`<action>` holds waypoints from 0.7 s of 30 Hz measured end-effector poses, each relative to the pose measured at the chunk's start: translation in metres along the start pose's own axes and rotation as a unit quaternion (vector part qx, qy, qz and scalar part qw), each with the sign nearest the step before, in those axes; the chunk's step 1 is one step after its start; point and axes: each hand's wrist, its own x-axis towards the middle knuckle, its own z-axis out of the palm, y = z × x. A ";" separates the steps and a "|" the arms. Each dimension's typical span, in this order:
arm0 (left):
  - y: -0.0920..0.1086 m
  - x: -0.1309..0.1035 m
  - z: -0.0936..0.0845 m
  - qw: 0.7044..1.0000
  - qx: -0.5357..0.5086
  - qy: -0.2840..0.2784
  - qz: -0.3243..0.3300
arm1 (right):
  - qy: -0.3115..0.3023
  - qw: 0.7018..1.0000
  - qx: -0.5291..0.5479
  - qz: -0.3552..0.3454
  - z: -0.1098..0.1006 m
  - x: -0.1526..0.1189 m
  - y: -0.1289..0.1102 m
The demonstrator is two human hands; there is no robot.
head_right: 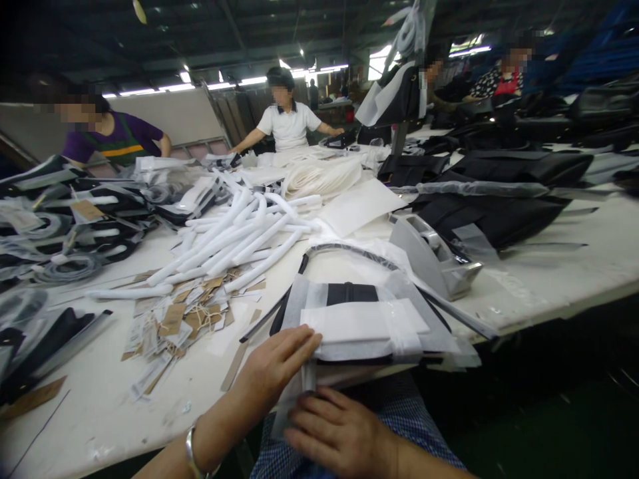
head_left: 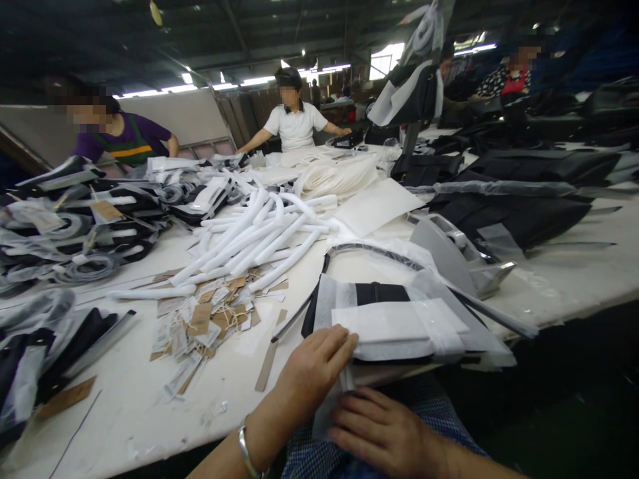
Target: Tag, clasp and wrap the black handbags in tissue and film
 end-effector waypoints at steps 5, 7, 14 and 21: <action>-0.002 -0.008 0.009 0.998 0.058 0.005 0.033 | 0.089 0.995 0.003 0.053 0.038 0.011 0.008; -0.003 -0.010 0.010 0.997 0.072 0.002 0.043 | 0.102 0.993 0.019 0.052 0.042 0.014 0.009; -0.008 -0.009 0.012 0.995 0.077 0.023 0.057 | 0.094 0.991 0.077 0.057 0.027 -0.002 -0.004; -0.010 -0.007 0.019 0.996 0.068 0.037 0.041 | 0.118 0.989 0.074 0.054 0.026 -0.001 -0.015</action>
